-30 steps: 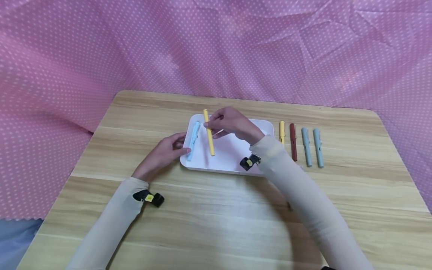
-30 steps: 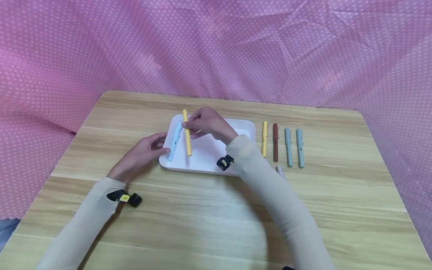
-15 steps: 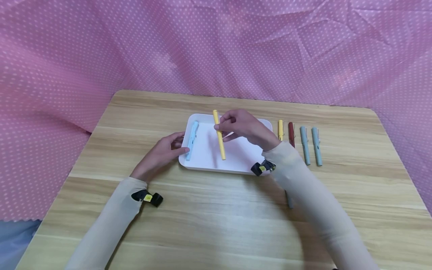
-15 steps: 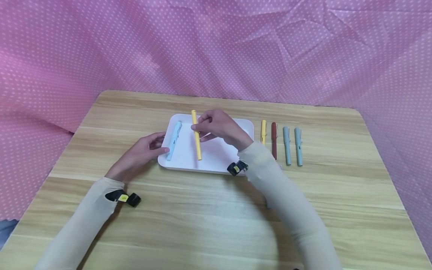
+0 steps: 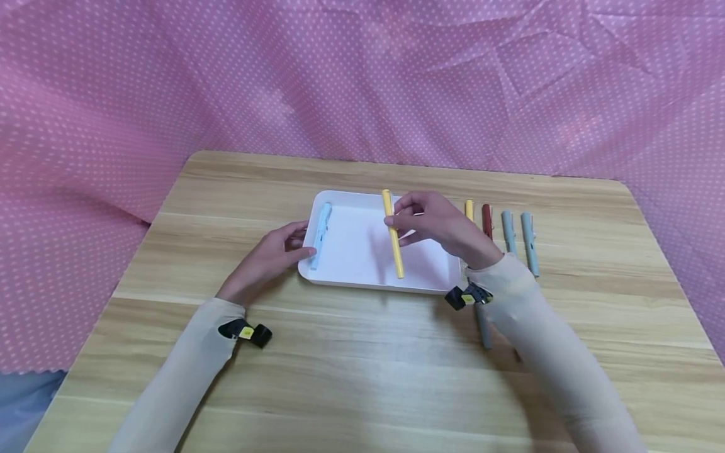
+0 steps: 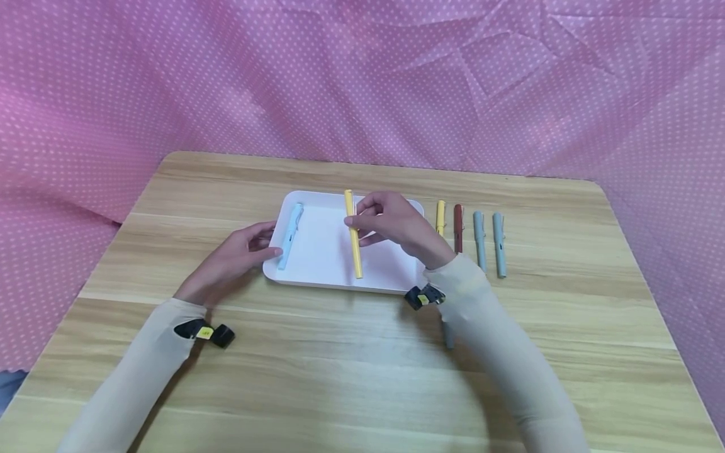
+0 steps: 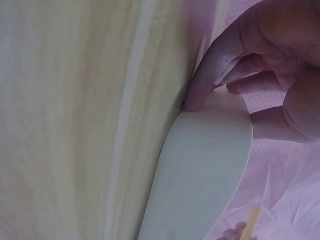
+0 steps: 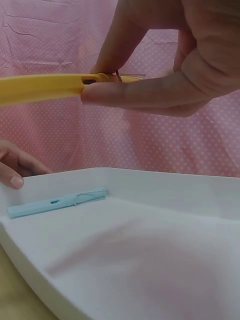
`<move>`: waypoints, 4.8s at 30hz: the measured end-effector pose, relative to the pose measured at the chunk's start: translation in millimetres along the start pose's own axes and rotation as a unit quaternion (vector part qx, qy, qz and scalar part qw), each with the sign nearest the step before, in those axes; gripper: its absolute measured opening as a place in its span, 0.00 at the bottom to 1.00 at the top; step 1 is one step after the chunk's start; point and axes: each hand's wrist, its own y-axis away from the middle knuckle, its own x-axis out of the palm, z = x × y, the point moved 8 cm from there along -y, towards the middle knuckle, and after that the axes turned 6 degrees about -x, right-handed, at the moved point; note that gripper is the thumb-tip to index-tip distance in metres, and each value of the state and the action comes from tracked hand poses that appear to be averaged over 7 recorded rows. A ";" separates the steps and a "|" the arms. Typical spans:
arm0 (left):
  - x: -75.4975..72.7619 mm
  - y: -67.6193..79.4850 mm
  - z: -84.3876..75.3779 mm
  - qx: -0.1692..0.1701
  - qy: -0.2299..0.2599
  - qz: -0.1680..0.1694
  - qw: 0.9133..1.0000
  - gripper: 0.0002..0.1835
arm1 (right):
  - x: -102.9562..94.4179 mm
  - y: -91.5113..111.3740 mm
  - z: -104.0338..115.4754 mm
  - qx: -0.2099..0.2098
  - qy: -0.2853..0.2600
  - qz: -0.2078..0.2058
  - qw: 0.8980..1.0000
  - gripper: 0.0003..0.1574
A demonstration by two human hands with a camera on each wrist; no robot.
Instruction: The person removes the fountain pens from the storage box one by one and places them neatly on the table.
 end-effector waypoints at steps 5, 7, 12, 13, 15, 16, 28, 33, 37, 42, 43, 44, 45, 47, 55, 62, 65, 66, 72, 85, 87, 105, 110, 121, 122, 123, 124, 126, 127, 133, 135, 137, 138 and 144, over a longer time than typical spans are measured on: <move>0.1 0.2 -0.4 0.003 0.002 0.002 1.000 0.38 | -16.0 11.6 -8.7 0.007 0.007 -0.017 1.000 0.21; 0.0 0.4 -0.1 0.003 0.004 0.004 1.000 0.38 | -23.0 16.8 -13.1 0.013 0.012 -0.026 1.000 0.21; -0.4 1.3 0.7 0.004 0.001 0.005 1.000 0.38 | -39.1 30.6 -22.8 0.025 0.023 -0.041 0.999 0.23; -0.7 1.4 1.1 0.004 -0.001 0.005 1.000 0.38 | -42.2 33.7 -24.2 0.027 0.027 -0.044 0.998 0.24; -1.0 1.4 1.6 0.005 -0.002 0.005 1.000 0.38 | -48.4 40.4 -26.4 0.030 0.036 -0.046 0.998 0.25; -1.0 1.3 1.9 0.005 -0.001 0.005 1.000 0.38 | -51.7 44.3 -27.5 0.033 0.040 -0.048 0.997 0.26; -0.7 1.1 0.7 0.004 -0.003 0.007 1.000 0.38 | -91.1 95.4 -40.4 0.040 0.079 -0.087 0.992 0.32; -1.2 0.8 0.1 0.001 -0.012 0.005 1.000 0.38 | -112.2 119.7 -52.8 0.059 0.107 -0.111 0.986 0.36; -1.1 0.4 -0.1 0.000 -0.010 0.006 1.000 0.38 | -122.8 134.4 -65.9 0.061 0.106 -0.120 0.985 0.32; -1.4 0.4 0.7 -0.001 -0.009 0.004 1.000 0.38 | -132.5 148.3 -80.2 0.062 0.113 -0.125 0.984 0.27; -1.3 0.4 1.0 -0.002 -0.009 0.003 1.000 0.38 | -134.6 150.8 -83.0 0.066 0.115 -0.127 0.983 0.27; -1.3 0.5 1.2 -0.002 -0.010 0.003 1.000 0.38 | -136.3 153.3 -85.4 0.070 0.119 -0.128 0.982 0.28; -1.1 0.6 1.2 -0.002 -0.011 0.003 1.000 0.38 | -137.6 155.5 -87.5 0.073 0.120 -0.127 0.982 0.28; -0.8 0.5 1.6 -0.001 -0.012 0.003 1.000 0.38 | -140.2 159.5 -92.2 0.083 0.128 -0.127 0.980 0.30; -1.1 0.2 1.7 -0.001 -0.010 0.001 1.000 0.38 | -145.6 170.5 -109.0 0.112 0.150 -0.110 0.976 0.32; -0.9 0.6 2.8 -0.001 -0.008 0.004 1.000 0.38 | -147.4 177.5 -124.6 0.131 0.163 -0.095 0.973 0.31; -1.1 1.3 3.4 0.003 -0.008 0.005 1.000 0.38 | -146.6 179.4 -131.3 0.140 0.171 -0.085 0.972 0.29; -1.1 1.5 3.3 0.005 -0.009 0.006 1.000 0.38 | -146.2 179.6 -132.9 0.141 0.173 -0.084 0.971 0.28; -0.7 1.8 2.6 0.007 -0.009 0.007 1.000 0.38 | -143.7 181.7 -138.7 0.142 0.183 -0.076 0.970 0.22; 0.1 1.1 0.5 0.012 -0.018 0.005 1.000 0.38 | -140.9 186.2 -143.7 0.168 0.202 -0.096 0.960 0.25; 0.1 1.0 0.1 0.013 -0.020 0.006 1.000 0.38 | -140.1 186.6 -142.7 0.166 0.205 -0.098 0.960 0.25; 2.0 0.0 1.5 0.017 -0.010 0.005 1.000 0.37 | -136.8 190.0 -141.6 0.157 0.234 -0.112 0.953 0.29; 2.0 -0.3 2.0 0.013 -0.006 0.004 1.000 0.37 | -136.7 191.1 -141.8 0.157 0.238 -0.110 0.952 0.29; 0.8 0.0 1.4 0.004 -0.009 0.001 1.000 0.37 | -139.0 189.8 -139.5 0.144 0.270 -0.112 0.945 0.28; 0.9 0.2 1.2 0.005 -0.010 0.001 1.000 0.37 | -139.2 189.8 -139.7 0.144 0.272 -0.112 0.945 0.27; 0.9 0.3 1.0 0.006 -0.011 0.000 1.000 0.37 | -139.5 189.7 -140.0 0.144 0.273 -0.111 0.944 0.27; 1.1 0.3 1.0 0.007 -0.011 0.001 1.000 0.37 | -139.7 189.7 -140.1 0.144 0.274 -0.111 0.944 0.27; 1.2 0.3 0.7 0.009 -0.013 0.000 1.000 0.37 | -139.8 189.8 -140.5 0.143 0.271 -0.109 0.946 0.27; 1.1 0.2 0.5 0.011 -0.014 0.000 1.000 0.37 | -139.8 189.8 -140.6 0.143 0.270 -0.108 0.946 0.27; 0.9 0.6 -0.5 0.018 -0.022 -0.001 1.000 0.37 | -139.5 190.7 -140.5 0.140 0.259 -0.105 0.950 0.24; 1.3 0.7 -0.7 0.020 -0.025 -0.001 1.000 0.37 | -139.6 191.4 -140.5 0.140 0.258 -0.104 0.950 0.24; 1.0 0.6 -1.0 0.021 -0.026 -0.001 0.999 0.37 | -139.7 192.2 -140.1 0.140 0.259 -0.101 0.950 0.24; 1.0 0.5 -1.0 0.021 -0.027 -0.001 0.999 0.37 | -139.8 192.8 -139.8 0.139 0.258 -0.100 0.951 0.24; 1.1 1.2 -1.2 0.018 -0.023 0.000 1.000 0.37 | -142.9 197.3 -137.1 0.129 0.240 -0.091 0.958 0.26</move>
